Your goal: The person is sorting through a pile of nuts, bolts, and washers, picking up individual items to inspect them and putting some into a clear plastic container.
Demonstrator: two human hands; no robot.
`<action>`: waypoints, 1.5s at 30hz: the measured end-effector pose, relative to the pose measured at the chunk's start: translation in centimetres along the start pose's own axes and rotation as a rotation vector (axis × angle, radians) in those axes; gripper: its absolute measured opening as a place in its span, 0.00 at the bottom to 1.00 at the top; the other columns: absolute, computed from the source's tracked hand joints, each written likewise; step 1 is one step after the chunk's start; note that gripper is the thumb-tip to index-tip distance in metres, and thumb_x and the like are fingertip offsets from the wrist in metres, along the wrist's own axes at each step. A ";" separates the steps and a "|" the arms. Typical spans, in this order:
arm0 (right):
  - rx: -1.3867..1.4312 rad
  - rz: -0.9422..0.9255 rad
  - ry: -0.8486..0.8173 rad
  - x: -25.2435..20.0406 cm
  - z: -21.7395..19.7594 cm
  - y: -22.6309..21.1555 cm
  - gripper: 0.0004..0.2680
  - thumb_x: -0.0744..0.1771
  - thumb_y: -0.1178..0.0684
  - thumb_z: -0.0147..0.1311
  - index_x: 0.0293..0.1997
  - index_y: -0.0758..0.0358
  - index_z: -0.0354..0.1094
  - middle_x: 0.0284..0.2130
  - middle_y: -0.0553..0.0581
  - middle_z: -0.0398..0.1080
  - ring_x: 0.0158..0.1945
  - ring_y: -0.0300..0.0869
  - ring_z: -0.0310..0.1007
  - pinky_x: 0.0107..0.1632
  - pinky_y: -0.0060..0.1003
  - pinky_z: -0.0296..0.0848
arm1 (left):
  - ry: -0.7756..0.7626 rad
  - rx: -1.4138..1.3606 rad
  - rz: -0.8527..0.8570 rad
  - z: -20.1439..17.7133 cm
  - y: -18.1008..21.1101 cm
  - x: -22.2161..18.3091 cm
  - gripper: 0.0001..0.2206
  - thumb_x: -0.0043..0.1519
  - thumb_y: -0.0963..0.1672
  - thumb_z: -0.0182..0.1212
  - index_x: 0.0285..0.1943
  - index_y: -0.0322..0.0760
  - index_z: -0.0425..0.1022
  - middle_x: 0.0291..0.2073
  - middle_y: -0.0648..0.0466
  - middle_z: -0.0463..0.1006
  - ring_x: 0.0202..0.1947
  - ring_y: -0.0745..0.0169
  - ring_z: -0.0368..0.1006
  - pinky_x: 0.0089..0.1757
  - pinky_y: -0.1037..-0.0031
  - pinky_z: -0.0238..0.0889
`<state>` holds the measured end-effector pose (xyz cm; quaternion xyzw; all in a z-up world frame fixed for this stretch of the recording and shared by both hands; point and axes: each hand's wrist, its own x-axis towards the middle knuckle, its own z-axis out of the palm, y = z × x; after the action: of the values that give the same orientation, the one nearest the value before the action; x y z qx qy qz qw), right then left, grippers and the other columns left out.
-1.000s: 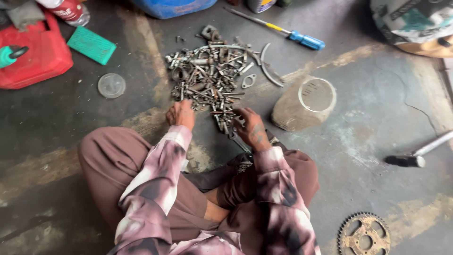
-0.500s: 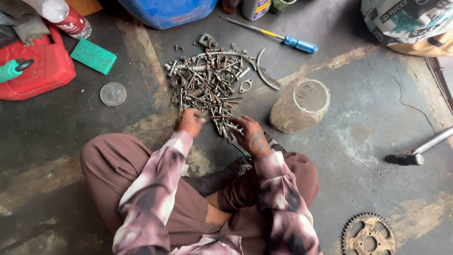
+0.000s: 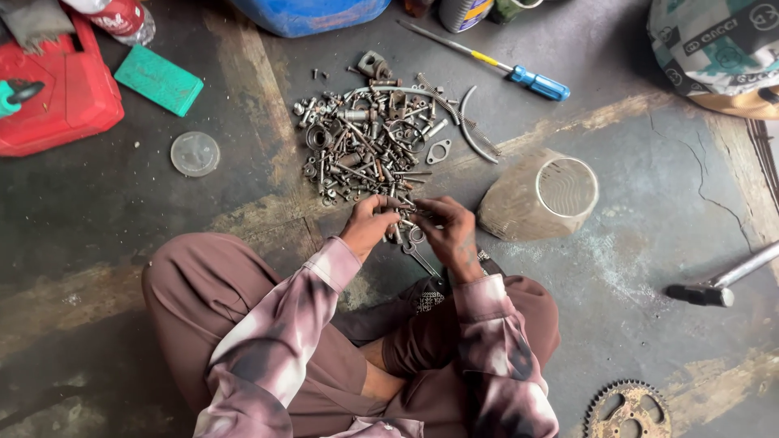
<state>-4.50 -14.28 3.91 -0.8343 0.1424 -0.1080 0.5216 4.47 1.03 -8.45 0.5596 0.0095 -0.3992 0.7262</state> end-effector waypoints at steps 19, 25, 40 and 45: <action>-0.110 -0.004 -0.006 0.1 1.3 -1.0 0.09 0.61 0.59 0.70 0.41 0.67 0.76 0.31 0.56 0.80 0.33 0.37 0.80 0.38 0.31 0.77 | 0.217 -0.223 0.120 2.9 6.1 -3.1 0.08 0.61 0.36 0.65 0.48 0.31 0.76 0.40 0.50 0.82 0.39 0.65 0.81 0.40 0.78 0.76; -0.088 -0.032 0.052 0.0 1.0 -0.2 0.11 0.61 0.57 0.71 0.43 0.67 0.77 0.34 0.56 0.81 0.35 0.37 0.82 0.39 0.31 0.79 | 0.227 -0.101 0.095 3.3 7.3 -3.8 0.07 0.61 0.37 0.66 0.47 0.31 0.76 0.39 0.49 0.82 0.39 0.65 0.81 0.40 0.76 0.77; 0.343 0.271 -0.134 0.4 0.6 1.4 0.15 0.70 0.44 0.56 0.36 0.71 0.74 0.23 0.52 0.73 0.25 0.34 0.71 0.29 0.30 0.71 | 0.075 -0.161 0.359 3.6 6.8 -3.8 0.07 0.63 0.35 0.63 0.48 0.26 0.74 0.44 0.44 0.82 0.46 0.61 0.81 0.50 0.75 0.76; 0.605 0.466 -0.214 0.1 0.1 0.9 0.19 0.73 0.41 0.47 0.29 0.67 0.69 0.19 0.54 0.71 0.21 0.39 0.72 0.27 0.34 0.71 | 0.027 -0.128 0.364 4.1 6.9 -4.0 0.06 0.63 0.36 0.65 0.47 0.26 0.76 0.43 0.47 0.82 0.43 0.65 0.80 0.46 0.77 0.75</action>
<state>-4.45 -14.60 3.02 -0.5946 0.2347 0.0636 0.7663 4.06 0.34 0.41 0.5102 -0.0567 -0.2524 0.8202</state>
